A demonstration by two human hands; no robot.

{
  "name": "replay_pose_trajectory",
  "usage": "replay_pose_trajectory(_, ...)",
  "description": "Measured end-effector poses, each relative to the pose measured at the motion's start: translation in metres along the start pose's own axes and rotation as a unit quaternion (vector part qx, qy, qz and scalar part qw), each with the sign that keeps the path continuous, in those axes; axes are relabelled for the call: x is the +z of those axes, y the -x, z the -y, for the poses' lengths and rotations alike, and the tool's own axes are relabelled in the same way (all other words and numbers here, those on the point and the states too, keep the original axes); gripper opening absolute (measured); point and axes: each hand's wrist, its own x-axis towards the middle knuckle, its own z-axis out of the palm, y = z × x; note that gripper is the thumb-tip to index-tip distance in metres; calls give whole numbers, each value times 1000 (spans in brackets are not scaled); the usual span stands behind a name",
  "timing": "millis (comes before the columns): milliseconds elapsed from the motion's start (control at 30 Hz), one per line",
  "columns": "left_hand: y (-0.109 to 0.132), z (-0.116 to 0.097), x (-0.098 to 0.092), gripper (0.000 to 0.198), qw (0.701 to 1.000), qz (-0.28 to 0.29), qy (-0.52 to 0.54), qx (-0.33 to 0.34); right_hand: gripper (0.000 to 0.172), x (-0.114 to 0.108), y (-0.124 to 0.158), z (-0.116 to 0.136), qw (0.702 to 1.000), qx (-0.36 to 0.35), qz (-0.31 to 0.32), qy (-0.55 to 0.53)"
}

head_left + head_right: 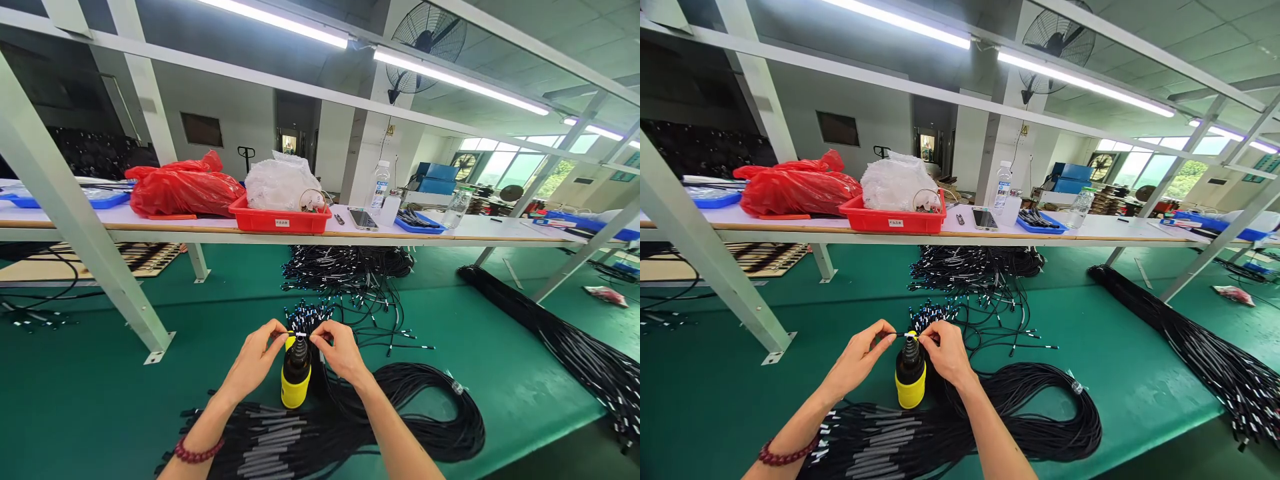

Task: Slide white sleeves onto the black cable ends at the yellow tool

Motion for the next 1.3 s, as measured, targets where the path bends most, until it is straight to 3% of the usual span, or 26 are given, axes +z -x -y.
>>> replay_pose_trajectory(167,0,3,0,49,1000,1,-8,-10,26,-5,4,1,999,-10,42,-7)
replay_pose_trajectory(500,4,3,0,29,1000,-6,-4,-5,13,7,0,-4,1000,10,1,-29)
replay_pose_trajectory(767,2,3,2,50,1000,-5,-6,-9,29,-1,5,-5,998,6,47,-41)
replay_pose_trajectory(933,4,-4,2,34,1000,-18,2,10,21,2,6,-12,996,23,21,-78)
replay_pose_trajectory(1033,5,-6,-3,33,1000,-24,5,3,31,0,4,-22,994,49,-18,-100)
replay_pose_trajectory(1167,4,12,-4,35,999,-2,-24,-26,42,-8,-6,-53,981,122,-108,-109)
replay_pose_trajectory(1300,16,63,17,18,990,79,-99,-60,29,-9,-5,-97,960,219,-139,-102)
